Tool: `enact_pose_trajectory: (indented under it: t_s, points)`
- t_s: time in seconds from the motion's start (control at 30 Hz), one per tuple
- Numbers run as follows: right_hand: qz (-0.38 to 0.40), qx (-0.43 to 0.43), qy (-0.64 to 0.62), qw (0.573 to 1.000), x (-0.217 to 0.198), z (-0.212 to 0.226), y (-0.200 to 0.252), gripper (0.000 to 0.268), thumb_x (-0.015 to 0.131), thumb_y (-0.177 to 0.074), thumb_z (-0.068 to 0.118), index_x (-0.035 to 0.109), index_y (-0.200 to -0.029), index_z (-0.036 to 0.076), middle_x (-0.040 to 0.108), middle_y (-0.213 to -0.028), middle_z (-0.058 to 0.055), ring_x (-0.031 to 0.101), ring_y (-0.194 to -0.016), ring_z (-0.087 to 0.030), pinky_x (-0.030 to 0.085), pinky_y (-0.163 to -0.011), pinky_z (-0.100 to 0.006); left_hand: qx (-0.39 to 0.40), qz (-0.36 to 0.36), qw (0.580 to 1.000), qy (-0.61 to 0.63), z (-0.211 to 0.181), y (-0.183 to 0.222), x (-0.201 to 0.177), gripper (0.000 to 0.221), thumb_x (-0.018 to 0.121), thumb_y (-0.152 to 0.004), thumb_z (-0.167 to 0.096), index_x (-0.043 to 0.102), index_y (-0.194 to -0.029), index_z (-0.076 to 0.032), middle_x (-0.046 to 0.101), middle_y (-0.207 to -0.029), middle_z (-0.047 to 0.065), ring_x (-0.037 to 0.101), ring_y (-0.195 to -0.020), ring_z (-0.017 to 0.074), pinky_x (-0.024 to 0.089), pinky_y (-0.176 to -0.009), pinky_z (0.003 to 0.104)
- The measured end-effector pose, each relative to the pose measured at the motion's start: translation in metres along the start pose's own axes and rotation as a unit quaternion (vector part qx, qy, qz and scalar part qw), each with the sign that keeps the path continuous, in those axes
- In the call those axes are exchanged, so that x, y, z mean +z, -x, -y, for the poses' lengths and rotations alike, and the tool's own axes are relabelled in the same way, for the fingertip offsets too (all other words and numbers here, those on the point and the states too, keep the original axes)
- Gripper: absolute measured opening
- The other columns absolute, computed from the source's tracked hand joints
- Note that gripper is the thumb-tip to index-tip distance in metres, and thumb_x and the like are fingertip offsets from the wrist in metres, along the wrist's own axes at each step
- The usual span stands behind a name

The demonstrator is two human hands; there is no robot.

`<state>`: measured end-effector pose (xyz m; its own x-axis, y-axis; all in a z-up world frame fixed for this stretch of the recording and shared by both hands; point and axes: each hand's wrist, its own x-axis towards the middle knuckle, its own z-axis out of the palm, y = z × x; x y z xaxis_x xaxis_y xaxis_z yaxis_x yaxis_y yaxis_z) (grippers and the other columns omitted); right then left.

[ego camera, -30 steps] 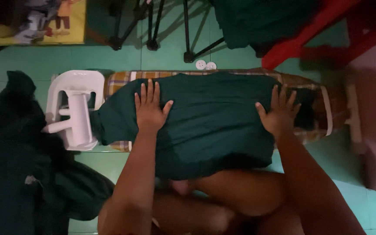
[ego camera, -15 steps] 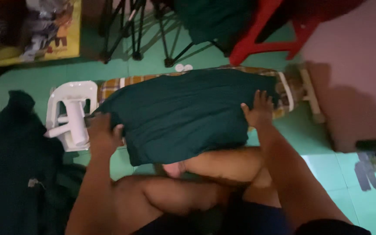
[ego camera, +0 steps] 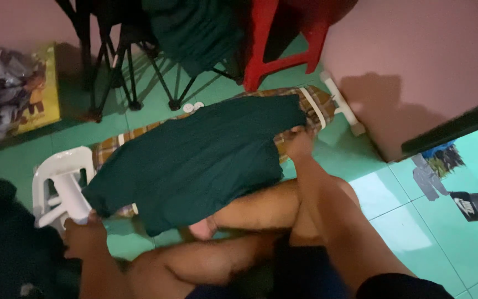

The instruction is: Using a lint roller to clean a green t-shirt on an ironing board

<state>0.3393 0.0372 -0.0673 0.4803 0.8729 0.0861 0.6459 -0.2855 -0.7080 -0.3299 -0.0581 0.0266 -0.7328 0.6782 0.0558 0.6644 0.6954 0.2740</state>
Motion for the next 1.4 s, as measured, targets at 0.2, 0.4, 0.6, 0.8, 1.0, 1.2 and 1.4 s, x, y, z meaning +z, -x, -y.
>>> enact_pose_trajectory:
  t_s: [0.2, 0.4, 0.6, 0.8, 1.0, 1.2, 1.4]
  points:
    - [-0.138, 0.004, 0.115, 0.984, -0.012, 0.03, -0.013, 0.058, 0.069, -0.076, 0.022, 0.061, -0.132, 0.008, 0.062, -0.128, -0.022, 0.055, -0.12, -0.045, 0.041, -0.101, -0.058, -0.023, 0.005, 0.994, 0.109, 0.015, -0.05, 0.045, 0.079, 0.081, -0.085, -0.052, 0.061, -0.129, 0.01, 0.063, -0.123, 0.034, 0.062, -0.108, 0.055, 0.049, -0.08, 0.067]
    - [-0.058, 0.088, 0.146, 0.984, -0.018, 0.046, -0.019, 0.069, 0.07, -0.089, 0.028, 0.044, -0.151, 0.016, 0.04, -0.154, -0.028, 0.032, -0.136, -0.052, 0.032, -0.104, -0.065, 0.188, -0.131, 0.945, 0.231, -0.037, -0.036, -0.004, 0.073, 0.083, -0.086, -0.013, 0.04, -0.14, 0.011, 0.062, -0.117, 0.035, 0.063, -0.105, 0.0499, 0.053, -0.082, 0.058]
    - [-0.006, 0.082, 0.098, 0.992, -0.026, 0.031, -0.048, 0.06, 0.062, -0.099, 0.053, 0.06, -0.14, 0.008, 0.066, -0.121, -0.018, 0.062, -0.109, -0.045, 0.05, -0.089, -0.064, -0.173, 0.233, 0.896, 0.336, -0.045, -0.076, 0.007, 0.04, 0.035, -0.112, -0.034, 0.045, -0.15, -0.04, 0.047, -0.135, 0.015, 0.059, -0.113, 0.0351, 0.05, -0.085, 0.051]
    - [-0.008, 0.136, -0.018, 0.991, -0.011, 0.002, -0.063, 0.031, 0.064, -0.097, 0.037, 0.073, -0.104, 0.008, 0.075, -0.108, -0.014, 0.07, -0.102, -0.038, 0.052, -0.082, -0.051, 0.021, 0.088, 0.972, 0.218, -0.157, 0.049, -0.047, 0.058, 0.063, -0.111, -0.045, 0.053, -0.146, 0.001, 0.059, -0.136, 0.027, 0.057, -0.119, 0.0429, 0.045, -0.099, 0.056]
    - [-0.039, 0.2, -0.157, 0.966, -0.016, -0.009, -0.09, 0.062, 0.077, -0.082, 0.045, 0.063, -0.132, 0.011, 0.068, -0.132, -0.007, 0.063, -0.124, -0.031, 0.047, -0.104, -0.048, 0.18, 0.143, 0.973, 0.0, -0.207, 0.098, 0.038, 0.066, 0.067, -0.09, -0.052, 0.06, -0.131, -0.001, 0.061, -0.119, 0.025, 0.067, -0.099, 0.0434, 0.054, -0.078, 0.058]
    - [0.083, 0.228, -0.159, 0.957, -0.079, 0.045, -0.07, 0.079, 0.068, -0.084, 0.067, 0.065, -0.136, 0.007, 0.059, -0.146, -0.022, 0.05, -0.14, -0.04, 0.04, -0.117, -0.052, 0.32, 0.194, 0.925, 0.069, -0.333, 0.186, -0.031, 0.049, 0.061, -0.101, -0.038, 0.06, -0.139, -0.008, 0.061, -0.136, 0.024, 0.06, -0.122, 0.0456, 0.048, -0.106, 0.056]
    - [0.014, 0.152, -0.176, 0.972, -0.035, 0.044, -0.079, 0.037, 0.054, -0.095, 0.029, 0.075, -0.105, 0.001, 0.074, -0.106, -0.024, 0.069, -0.108, -0.042, 0.054, -0.096, -0.055, 0.335, 0.372, 0.852, 0.153, -0.44, 0.244, 0.07, 0.049, 0.061, -0.098, -0.051, 0.067, -0.134, -0.018, 0.074, -0.123, 0.013, 0.068, -0.12, 0.0362, 0.055, -0.097, 0.053]
